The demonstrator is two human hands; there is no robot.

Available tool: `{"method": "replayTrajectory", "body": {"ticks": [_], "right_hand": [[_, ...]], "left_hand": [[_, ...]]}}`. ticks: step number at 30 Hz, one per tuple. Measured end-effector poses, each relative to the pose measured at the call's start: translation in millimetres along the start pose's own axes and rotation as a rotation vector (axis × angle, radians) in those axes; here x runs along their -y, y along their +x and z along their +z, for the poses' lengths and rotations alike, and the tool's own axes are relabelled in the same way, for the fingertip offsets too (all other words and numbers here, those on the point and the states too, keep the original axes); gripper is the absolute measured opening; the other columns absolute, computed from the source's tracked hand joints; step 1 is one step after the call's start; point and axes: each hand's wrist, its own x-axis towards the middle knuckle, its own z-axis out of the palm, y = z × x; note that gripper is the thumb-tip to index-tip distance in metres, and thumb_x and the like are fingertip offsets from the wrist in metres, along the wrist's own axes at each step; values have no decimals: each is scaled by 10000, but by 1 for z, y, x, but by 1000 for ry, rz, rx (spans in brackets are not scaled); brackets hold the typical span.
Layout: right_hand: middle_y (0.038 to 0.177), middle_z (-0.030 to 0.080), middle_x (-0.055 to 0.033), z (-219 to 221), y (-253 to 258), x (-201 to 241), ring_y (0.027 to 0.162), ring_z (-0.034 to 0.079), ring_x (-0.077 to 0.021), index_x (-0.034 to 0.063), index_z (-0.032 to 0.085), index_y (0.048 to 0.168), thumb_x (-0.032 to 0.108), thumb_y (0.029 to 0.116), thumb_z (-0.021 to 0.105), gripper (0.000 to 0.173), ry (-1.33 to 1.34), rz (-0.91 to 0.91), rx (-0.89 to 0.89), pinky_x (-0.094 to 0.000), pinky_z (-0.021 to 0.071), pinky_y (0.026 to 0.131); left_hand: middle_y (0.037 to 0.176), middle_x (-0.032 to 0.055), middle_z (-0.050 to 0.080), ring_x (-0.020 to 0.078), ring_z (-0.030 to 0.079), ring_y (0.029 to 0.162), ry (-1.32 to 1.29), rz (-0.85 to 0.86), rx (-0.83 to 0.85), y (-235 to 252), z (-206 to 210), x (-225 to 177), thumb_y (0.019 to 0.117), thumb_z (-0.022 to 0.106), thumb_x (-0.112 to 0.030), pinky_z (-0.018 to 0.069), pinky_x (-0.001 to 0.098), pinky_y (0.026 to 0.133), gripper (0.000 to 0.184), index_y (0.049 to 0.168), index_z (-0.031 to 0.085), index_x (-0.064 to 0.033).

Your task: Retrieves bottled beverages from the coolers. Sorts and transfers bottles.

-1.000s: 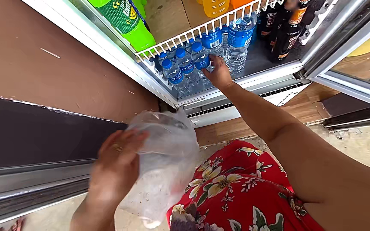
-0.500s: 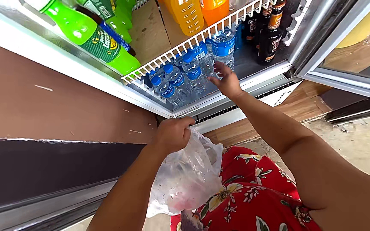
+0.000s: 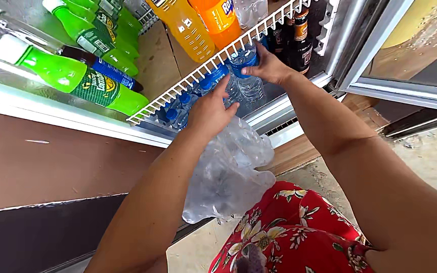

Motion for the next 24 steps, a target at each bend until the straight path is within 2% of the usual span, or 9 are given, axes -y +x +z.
{"method": "replayTrajectory", "body": {"ticks": [2,5,10,12,15,18,20,21,24], "right_hand": [[1428,560,-220,7,-2,-5,1307,581,-229,-38,348,1530,245,807,870,936,-66,-27,-76,-361,460,1128],[1416,565,-246,18,-17,-5,1303,584,-283,-65,399,1491,321,768,894,957,-188,-100,-162,-410,458,1132],[1357,603,-291,50,-64,5,1281,588,-432,-104,482,1426,325,767,878,880,-425,-292,-278,-601,435,1101],[1336,617,-302,62,-76,7,1249,603,-470,-118,513,1393,276,768,871,821,-502,-357,-312,-655,433,1067],[1325,630,-296,73,-85,1,1234,619,-457,-123,529,1366,301,736,892,841,-542,-464,-349,-638,452,1053],[1449,549,-295,59,-91,-20,1341,549,-445,-107,467,1454,296,744,918,932,-465,-484,-178,-624,402,1128],[1550,445,-291,38,-88,-47,1422,464,-450,-88,386,1520,355,715,936,1071,-489,-316,-82,-643,358,1154],[1586,395,-288,29,-85,-60,1453,421,-451,-79,344,1546,392,696,941,1141,-516,-227,-35,-651,337,1161],[1624,349,-261,25,-74,-78,1500,346,-447,-39,343,1563,369,664,963,1166,-543,-139,120,-649,289,1188]], "left_hand": [[1358,175,654,377,659,1195,-40,-55,-14,8,-2,-4,1029,618,-339,497,602,1001,740,1634,255,-117],[1452,158,596,336,608,1297,-141,-140,-62,12,-2,-12,1046,578,-394,465,566,1066,765,1643,201,-98],[1431,249,570,390,590,1292,-311,-252,-53,21,10,-18,959,658,-554,449,588,1081,986,1651,124,-97],[1415,265,572,408,582,1288,-355,-302,-49,22,14,-17,946,660,-579,440,608,1071,980,1650,160,-116],[1392,220,599,351,595,1269,-460,-305,-111,15,24,-6,977,639,-536,456,573,1058,782,1595,356,-151],[1324,203,632,310,623,1189,-531,-304,-202,-3,44,10,1030,552,-468,480,550,1000,609,1545,452,-158],[1334,183,628,277,627,1166,-594,-362,-246,-19,55,20,1047,488,-485,500,523,978,595,1550,444,-169],[1268,189,641,277,635,1056,-622,-384,-277,-25,62,23,1054,468,-503,514,517,876,591,1546,446,-177],[1300,173,634,249,632,1111,-698,-390,-343,-35,79,25,1058,447,-464,510,491,938,571,1550,433,-176]]}}
